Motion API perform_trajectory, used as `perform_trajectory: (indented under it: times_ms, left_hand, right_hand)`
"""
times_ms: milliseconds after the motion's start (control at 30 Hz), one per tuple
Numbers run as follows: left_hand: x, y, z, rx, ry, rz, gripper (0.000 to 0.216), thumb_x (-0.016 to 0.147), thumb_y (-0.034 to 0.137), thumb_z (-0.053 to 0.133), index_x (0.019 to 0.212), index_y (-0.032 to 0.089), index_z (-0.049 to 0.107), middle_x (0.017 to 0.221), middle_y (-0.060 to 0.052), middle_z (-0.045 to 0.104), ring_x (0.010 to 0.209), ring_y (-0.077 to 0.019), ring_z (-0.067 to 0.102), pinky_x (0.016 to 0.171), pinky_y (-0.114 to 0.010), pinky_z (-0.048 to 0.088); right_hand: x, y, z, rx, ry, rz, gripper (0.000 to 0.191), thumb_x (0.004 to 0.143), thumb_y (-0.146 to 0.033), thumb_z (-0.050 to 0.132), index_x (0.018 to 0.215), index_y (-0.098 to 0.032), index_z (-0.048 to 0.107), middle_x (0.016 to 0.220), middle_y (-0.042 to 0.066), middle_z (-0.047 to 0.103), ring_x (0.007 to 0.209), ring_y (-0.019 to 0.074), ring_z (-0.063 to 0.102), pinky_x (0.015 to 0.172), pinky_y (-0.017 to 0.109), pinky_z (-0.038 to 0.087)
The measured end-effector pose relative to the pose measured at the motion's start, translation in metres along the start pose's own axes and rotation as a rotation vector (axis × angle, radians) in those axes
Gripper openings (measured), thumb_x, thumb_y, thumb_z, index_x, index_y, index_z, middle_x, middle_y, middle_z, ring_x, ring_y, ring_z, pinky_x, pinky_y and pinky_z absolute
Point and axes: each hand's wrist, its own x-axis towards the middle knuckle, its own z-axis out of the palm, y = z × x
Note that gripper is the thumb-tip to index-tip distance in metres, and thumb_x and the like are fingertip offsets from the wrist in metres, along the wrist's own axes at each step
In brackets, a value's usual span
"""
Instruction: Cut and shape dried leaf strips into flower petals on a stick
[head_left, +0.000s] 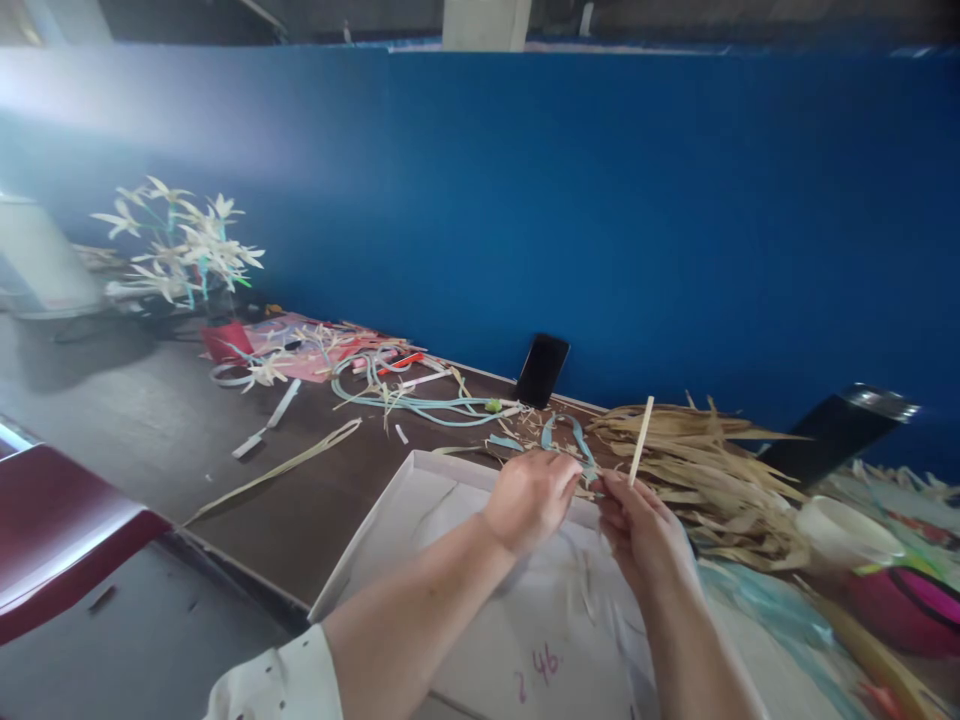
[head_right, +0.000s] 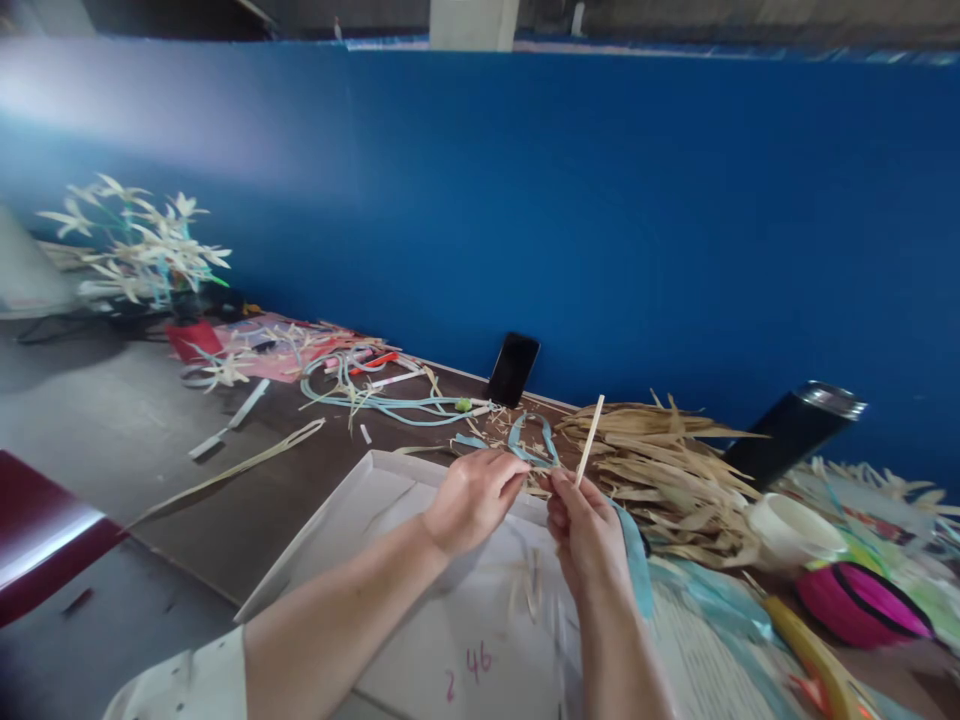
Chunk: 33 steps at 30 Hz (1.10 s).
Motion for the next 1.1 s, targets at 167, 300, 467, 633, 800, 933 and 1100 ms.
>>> perform_trajectory:
  times_ms: [167,300,467,633,800,933,1100]
  left_hand:
    - [0.003,0.0,0.0,-0.424,-0.051,-0.238,0.022,0.082,0.029,0.045,0.097,0.019,0.06,0.088,-0.003,0.065,0.078,-0.0122,0.059,0.071,-0.022,0.045]
    - [0.007,-0.006,-0.001,-0.712,-0.206,-0.516,0.037,0.081,0.042,0.044,0.102,0.015,0.059,0.084,-0.007,0.064,0.07,-0.0128,0.06,0.057,-0.022,0.047]
    - [0.011,-0.009,-0.004,-0.788,-0.275,-0.62,0.037,0.074,0.044,0.054,0.092,0.013,0.063,0.083,-0.007,0.063,0.069,-0.0123,0.058,0.052,-0.019,0.046]
    - [0.011,-0.009,-0.004,-0.757,-0.27,-0.638,0.034,0.07,0.044,0.058,0.085,0.014,0.065,0.074,-0.005,0.062,0.062,-0.0092,0.053,0.05,-0.019,0.042]
    - [0.013,-0.01,-0.007,-0.79,-0.253,-0.711,0.036,0.064,0.045,0.064,0.081,0.014,0.067,0.069,-0.003,0.06,0.058,-0.0081,0.049,0.05,-0.019,0.04]
    - [0.015,-0.011,-0.01,-0.829,-0.136,-0.817,0.033,0.063,0.041,0.065,0.081,0.014,0.067,0.066,-0.002,0.059,0.056,-0.0073,0.047,0.048,-0.018,0.037]
    - [0.018,-0.01,-0.011,-0.936,-0.04,-0.892,0.032,0.065,0.04,0.064,0.082,0.014,0.067,0.077,-0.005,0.063,0.06,-0.0068,0.048,0.049,-0.017,0.036]
  right_hand:
    - [0.001,0.0,-0.004,0.016,-0.001,-0.01,0.017,0.068,-0.027,0.07,0.08,-0.017,0.064,0.071,0.001,0.056,0.044,0.0025,0.032,0.033,0.012,0.02]
    - [-0.001,0.0,-0.004,-0.004,-0.05,-0.035,0.015,0.069,-0.027,0.069,0.078,-0.017,0.062,0.071,0.0,0.054,0.045,0.0022,0.031,0.033,0.013,0.018]
    - [-0.003,-0.001,-0.002,-0.08,-0.073,-0.05,0.016,0.07,-0.03,0.069,0.077,-0.017,0.062,0.069,-0.001,0.051,0.045,0.003,0.031,0.034,0.015,0.018]
    - [-0.005,-0.002,0.002,-0.103,-0.064,-0.054,0.019,0.067,-0.032,0.07,0.078,-0.018,0.063,0.069,-0.001,0.052,0.044,0.004,0.03,0.034,0.018,0.016]
    - [-0.005,-0.002,0.002,-0.118,0.008,-0.083,0.035,0.071,-0.043,0.064,0.098,-0.021,0.065,0.078,0.002,0.056,0.046,0.0057,0.034,0.035,0.02,0.018]
    - [-0.005,-0.003,0.001,-0.13,0.007,-0.076,0.038,0.075,-0.048,0.057,0.101,-0.022,0.066,0.071,-0.001,0.05,0.047,0.006,0.033,0.035,0.02,0.018]
    - [-0.007,0.0,0.004,-0.208,-0.116,-0.002,0.04,0.071,-0.043,0.065,0.102,-0.017,0.065,0.057,-0.003,0.044,0.043,0.0052,0.031,0.036,0.019,0.017]
